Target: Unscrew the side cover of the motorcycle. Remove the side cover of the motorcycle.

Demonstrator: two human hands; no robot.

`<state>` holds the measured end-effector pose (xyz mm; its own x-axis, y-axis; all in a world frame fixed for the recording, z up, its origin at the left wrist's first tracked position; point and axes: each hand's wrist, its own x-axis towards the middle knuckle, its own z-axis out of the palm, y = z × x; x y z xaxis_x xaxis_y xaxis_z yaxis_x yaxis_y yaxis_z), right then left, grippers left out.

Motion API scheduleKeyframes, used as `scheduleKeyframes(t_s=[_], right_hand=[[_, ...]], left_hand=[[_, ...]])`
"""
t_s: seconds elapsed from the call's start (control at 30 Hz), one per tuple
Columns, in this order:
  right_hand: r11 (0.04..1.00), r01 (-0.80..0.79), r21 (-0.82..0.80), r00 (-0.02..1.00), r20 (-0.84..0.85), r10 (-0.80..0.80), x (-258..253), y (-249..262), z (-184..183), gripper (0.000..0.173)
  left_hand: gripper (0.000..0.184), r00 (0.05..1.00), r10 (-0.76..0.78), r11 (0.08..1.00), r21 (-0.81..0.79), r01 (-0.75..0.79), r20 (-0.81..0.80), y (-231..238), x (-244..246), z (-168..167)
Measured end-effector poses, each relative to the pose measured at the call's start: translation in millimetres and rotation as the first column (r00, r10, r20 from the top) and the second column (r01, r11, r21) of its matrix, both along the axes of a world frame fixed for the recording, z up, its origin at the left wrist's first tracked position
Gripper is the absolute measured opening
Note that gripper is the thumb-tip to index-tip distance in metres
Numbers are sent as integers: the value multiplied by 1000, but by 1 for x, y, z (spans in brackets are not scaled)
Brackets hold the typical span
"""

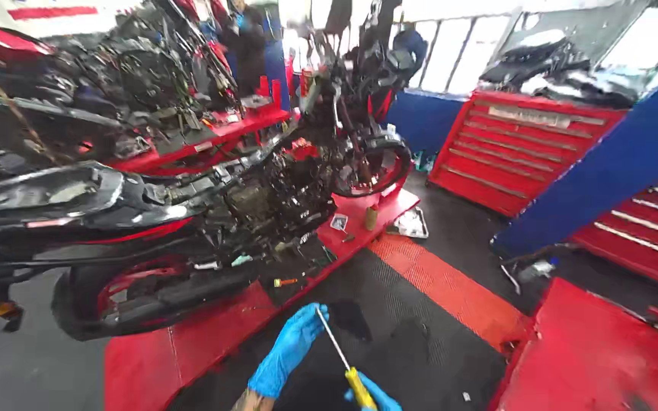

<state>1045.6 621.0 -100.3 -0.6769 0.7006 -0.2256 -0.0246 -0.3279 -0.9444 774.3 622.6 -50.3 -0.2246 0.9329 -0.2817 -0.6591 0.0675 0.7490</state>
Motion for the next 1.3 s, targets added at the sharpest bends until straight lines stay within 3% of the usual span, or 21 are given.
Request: scheduleKeyframes(t_s=[0.07, 0.2, 0.43, 0.5, 0.6, 0.67, 0.77, 0.87, 0.93, 1.0, 1.17, 1.3], right_hand=[[998, 49, 43, 999, -22, -48, 16, -7, -7, 58], [981, 79, 177, 989, 110, -99, 34, -3, -1, 55], [932, 87, 352, 931, 304, -201, 42, -3, 19, 51], [881, 93, 463, 896, 347, -277, 39, -13, 25, 49], [696, 134, 705, 824, 311, -473, 21, -15, 31, 37], [657, 178, 732, 810, 270, -521, 11, -10, 33, 32], [718, 273, 640, 841, 204, -501, 1, 9, 28, 32], [926, 316, 209, 924, 152, -350, -14, 37, 24, 35], [955, 285, -87, 958, 45, -282, -28, 60, 13, 35], [935, 268, -233, 961, -9, -278, -47, 90, 0, 36], [877, 312, -364, 919, -116, -376, -115, 184, -50, 50], [844, 395, -362, 886, -92, -454, -176, 268, -119, 47]], left_hand=[[30, 999, -40, 999, 32, 40, -1, 3, 14, 11], [29, 995, -3, 1000, -27, 6, 103, 13, 21, 14], [28, 976, 78, 992, -110, -57, 201, 10, 21, -8], [28, 983, 107, 988, -125, -89, 150, 6, 23, -13], [28, 993, 118, 986, -119, -118, -11, 19, 18, -8], [28, 993, 118, 988, -106, -115, 25, 28, 11, -7], [32, 980, 168, 982, -103, -158, 104, 40, 0, -7], [32, 960, 263, 960, -128, -250, 98, 57, -11, -11], [28, 953, 296, 947, -144, -286, 59, 75, -24, -17], [25, 952, 306, 938, -170, -302, -8, 109, -36, -23], [26, 967, 160, 942, -264, -209, -197, 230, -85, -75], [19, 934, 291, 841, -410, -352, -206, 348, -149, -154]])
